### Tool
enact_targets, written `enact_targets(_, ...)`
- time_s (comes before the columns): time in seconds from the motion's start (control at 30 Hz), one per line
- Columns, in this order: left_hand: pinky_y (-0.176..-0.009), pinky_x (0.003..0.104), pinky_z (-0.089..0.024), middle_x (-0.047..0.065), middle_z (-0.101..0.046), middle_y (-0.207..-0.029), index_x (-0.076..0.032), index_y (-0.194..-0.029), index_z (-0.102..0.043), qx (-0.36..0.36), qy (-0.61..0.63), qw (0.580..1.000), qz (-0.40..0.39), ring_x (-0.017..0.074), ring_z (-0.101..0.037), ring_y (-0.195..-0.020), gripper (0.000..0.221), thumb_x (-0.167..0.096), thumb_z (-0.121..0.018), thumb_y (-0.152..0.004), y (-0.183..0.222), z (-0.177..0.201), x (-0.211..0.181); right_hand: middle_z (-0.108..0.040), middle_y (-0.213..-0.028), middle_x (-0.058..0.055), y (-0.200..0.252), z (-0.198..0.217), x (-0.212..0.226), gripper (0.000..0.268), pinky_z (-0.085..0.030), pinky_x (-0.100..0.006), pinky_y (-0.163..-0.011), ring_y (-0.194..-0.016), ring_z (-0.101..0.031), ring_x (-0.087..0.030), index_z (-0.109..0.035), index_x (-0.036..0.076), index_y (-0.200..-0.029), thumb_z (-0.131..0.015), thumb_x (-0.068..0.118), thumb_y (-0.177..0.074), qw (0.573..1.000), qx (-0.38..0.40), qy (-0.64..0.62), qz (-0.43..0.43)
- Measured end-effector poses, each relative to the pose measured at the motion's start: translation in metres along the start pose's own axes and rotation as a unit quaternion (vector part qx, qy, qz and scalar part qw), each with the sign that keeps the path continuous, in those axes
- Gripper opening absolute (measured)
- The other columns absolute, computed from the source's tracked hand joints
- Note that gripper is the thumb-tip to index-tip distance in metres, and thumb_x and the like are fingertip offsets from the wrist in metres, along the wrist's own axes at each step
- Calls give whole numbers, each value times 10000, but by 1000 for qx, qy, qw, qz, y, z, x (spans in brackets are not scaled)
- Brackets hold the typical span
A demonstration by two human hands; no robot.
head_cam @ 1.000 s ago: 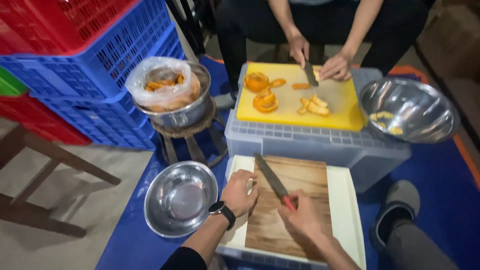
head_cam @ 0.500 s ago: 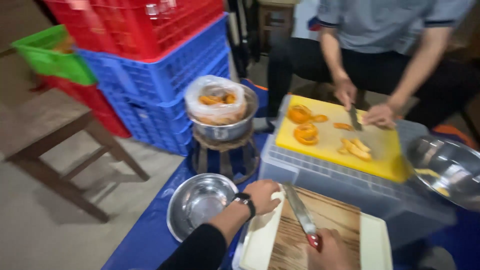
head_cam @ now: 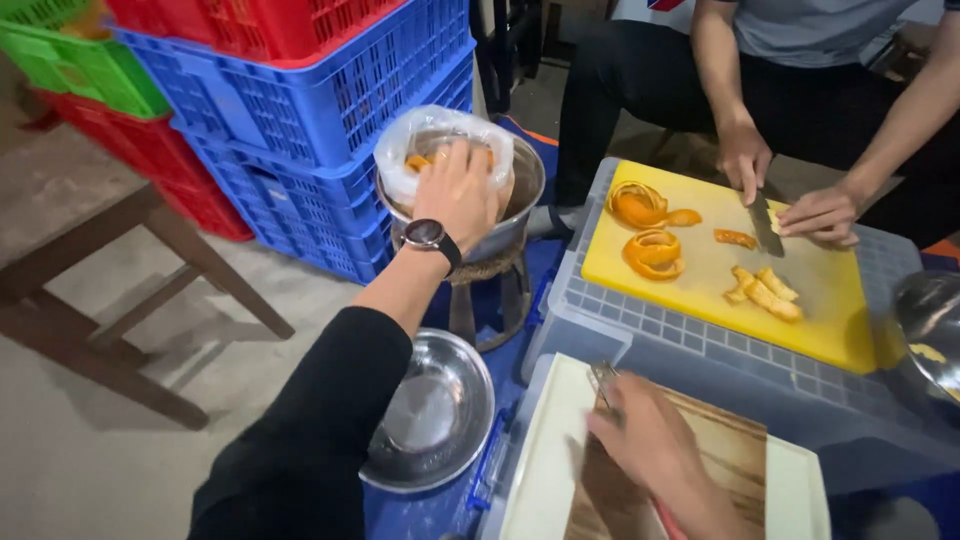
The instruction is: A person uses a knife to slice orange peels into thin strips on a wooden cutting board.
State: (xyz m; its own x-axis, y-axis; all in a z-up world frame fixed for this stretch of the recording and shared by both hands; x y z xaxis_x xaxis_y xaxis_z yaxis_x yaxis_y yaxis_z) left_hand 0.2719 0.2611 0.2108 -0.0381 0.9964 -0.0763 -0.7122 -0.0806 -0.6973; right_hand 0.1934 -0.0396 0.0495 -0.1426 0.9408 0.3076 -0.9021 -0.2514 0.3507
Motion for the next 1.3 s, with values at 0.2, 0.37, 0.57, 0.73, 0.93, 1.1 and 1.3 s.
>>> enact_targets(0.2, -821, 503, -564, 58, -728, -952, -161, -956, -710, 159, 2, 986, 50, 337, -742, -958, 413, -526, -520, -914, -3, -39, 34, -721, -930, -122, -91, 86, 158, 248, -561, -512, -830, -1035, -698, -389, -714, 115, -1030, -697, 316, -885, 957, -156, -92, 228)
enact_targets(0.37, -854, 500, -579, 115, -761, -1001, -180, -969, -727, 302, 6, 953, 8, 369, -743, -1013, 395, -457, -447, -956, 24, -82, 33, -648, -1184, -199, -116, 123, 246, 385, -539, -515, -963, -1182, -606, -454, -619, 119, -1266, -546, 45, -896, 884, -201, -112, 407)
enact_targets(0.57, -865, 428, -592, 107, -774, -1014, -195, -967, -780, 341, 31, 935, 93, 331, -736, -1045, 387, -432, -478, -922, 18, -132, 94, -597, -1385, -89, -139, 85, 247, 481, -598, -479, -879, -1152, -639, -330, -678, 161, -1272, -609, 30, -814, 941, -86, 142, 296)
enact_targets(0.73, -1030, 467, -514, 186, -711, -1239, -89, -1134, -718, 337, 18, 904, 262, 328, -680, -1206, 486, -353, -320, -1043, -5, -127, 109, -486, -1518, -47, -141, 77, 250, 487, -605, -482, -885, -1208, -587, -302, -693, 120, -1289, -639, 93, -806, 938, -73, 204, 270)
enact_targets(0.93, -1028, 529, -505, 195, -630, -1338, -115, -1341, -666, 407, -71, 901, 132, 441, -635, -1239, 419, -239, -432, -1016, -16, -161, 92, -358, -1618, -59, -129, 79, 246, 591, -562, -453, -967, -1238, -537, -327, -602, 124, -1423, -547, 42, -840, 949, -37, 175, 258)
enact_targets(1.1, -975, 527, -522, 114, -697, -1271, -173, -1280, -696, 403, -122, 904, 70, 382, -672, -1202, 404, -209, -391, -1018, -16, -136, 78, -319, -1631, -63, -128, 76, 241, 629, -537, -459, -1025, -1287, -493, -335, -496, 109, -1505, -543, 118, -879, 954, -43, 143, 260)
enact_targets(1.3, -1029, 529, -516, 128, -679, -1292, -77, -1279, -686, 392, -93, 912, 79, 336, -585, -1306, 382, -151, -413, -1022, -20, -89, 63, -299, -1642, -103, -128, 76, 240, 655, -554, -479, -1001, -1308, -505, -376, -475, 67, -1516, -628, 166, -888, 953, -44, 117, 275)
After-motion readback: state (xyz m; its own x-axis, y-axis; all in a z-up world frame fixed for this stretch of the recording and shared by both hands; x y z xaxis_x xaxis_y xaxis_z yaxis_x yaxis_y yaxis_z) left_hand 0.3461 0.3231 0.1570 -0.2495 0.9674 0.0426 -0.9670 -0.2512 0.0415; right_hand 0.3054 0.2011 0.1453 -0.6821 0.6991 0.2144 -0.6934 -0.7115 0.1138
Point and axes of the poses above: each hand's wrist, its own y-axis away from the middle knuckle, its own z-axis out of the back of the hand, x = y × z, the point moved 10 cm from there along -y, towards the middle knuckle
